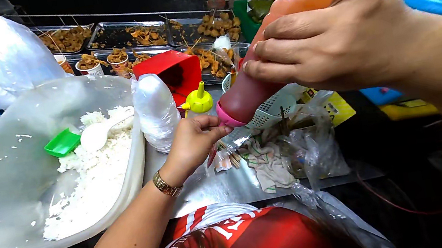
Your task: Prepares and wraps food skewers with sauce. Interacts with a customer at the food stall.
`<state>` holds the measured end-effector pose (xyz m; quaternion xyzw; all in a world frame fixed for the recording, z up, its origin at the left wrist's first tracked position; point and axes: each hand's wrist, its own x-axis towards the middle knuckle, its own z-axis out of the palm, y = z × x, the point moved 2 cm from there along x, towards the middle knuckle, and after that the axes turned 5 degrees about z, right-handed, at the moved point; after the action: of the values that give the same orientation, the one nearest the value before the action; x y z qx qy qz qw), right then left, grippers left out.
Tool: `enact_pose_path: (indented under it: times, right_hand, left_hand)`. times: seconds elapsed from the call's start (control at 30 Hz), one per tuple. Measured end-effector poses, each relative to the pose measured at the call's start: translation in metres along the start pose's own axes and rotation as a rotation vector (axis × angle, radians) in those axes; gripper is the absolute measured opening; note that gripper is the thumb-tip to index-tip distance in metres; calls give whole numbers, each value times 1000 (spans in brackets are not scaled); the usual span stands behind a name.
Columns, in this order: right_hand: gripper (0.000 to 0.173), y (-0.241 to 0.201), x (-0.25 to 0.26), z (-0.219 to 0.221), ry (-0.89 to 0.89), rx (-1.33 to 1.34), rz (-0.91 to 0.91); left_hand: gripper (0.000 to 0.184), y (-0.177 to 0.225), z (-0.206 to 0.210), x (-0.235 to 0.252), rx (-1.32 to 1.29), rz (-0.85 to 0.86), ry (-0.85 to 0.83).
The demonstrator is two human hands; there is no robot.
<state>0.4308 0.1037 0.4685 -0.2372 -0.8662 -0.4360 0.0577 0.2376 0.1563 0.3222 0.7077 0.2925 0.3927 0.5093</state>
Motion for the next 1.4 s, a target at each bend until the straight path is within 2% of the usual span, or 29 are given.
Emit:
enact_pose_path:
  times: [0.47,0.73,0.83,0.93,1.03,1.17,1.3,1.4]
  right_hand:
    - [34,-1,-5,0,4,11,23]
    - [31,0,-18,8,-8,42,133]
    - [22,2,-34,21,-88,145,314]
    - [42,-12,-60,47,-99,376,556]
    - [60,-43,-75,76,-62,612,743]
    - [64,-78,-69,110,-85,850,1082]
    - [68,-96,-51,146,-12,982,1540]
    - [75,-107,-51,172,-1,999,1683]
  left_hand:
    - [4,-1,1,1,36,33,-15]
    - [5,4,-1,5,167,88,-37]
    - [12,19,-12,3,313,184,-37]
    - [12,33,-21,-4,352,222,57]
    - [10,27,-28,-11,317,211,144]
    - [7,11,-32,-17,3,209,263]
    - [17,1,-23,-15,-351,195,211]
    - [21,-7,-15,-13,-419,150,211]
